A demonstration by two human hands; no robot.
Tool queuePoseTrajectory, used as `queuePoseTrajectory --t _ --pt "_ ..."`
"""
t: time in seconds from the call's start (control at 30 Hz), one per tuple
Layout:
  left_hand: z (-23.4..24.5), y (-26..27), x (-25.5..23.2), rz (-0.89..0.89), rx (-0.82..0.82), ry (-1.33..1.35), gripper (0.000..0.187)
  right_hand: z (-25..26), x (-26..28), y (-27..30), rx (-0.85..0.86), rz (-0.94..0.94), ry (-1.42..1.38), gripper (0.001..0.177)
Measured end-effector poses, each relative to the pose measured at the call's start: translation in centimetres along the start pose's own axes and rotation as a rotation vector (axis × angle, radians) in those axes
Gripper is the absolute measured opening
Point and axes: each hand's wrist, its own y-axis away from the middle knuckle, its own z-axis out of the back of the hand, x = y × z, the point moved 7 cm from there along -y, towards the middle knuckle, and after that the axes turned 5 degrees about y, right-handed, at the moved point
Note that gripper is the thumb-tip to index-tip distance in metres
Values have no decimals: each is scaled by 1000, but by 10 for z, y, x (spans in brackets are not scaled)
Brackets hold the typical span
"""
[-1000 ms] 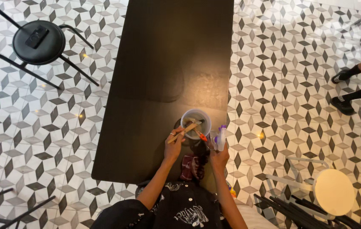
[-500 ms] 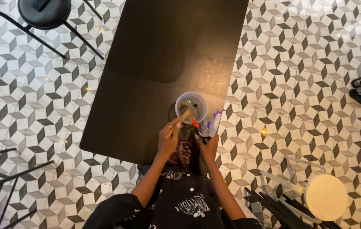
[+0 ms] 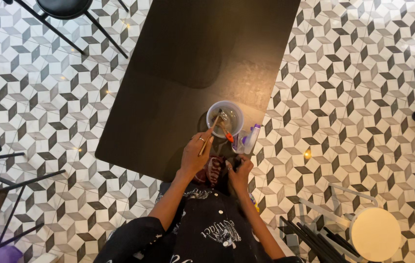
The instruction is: The person applies a dark liquid from a container onto a table surface using a brush and then wipes the area with a cloth.
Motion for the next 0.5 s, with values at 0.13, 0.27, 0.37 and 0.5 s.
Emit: queuePoseTrajectory --t 0.13,0.27,0.37,0.5 --pt "10 -7 1 -60 33 61 34 -6 5 3 -2 -7 15 53" --pt "20 -11 7 -72 74 135 35 0 29 16 -50 -17 39 43" --pt "35 -13 15 -75 61 190 32 5 67 25 -88 38 102 36" --pt "54 -17 24 -60 70 251 26 0 116 27 -117 40 214 28"
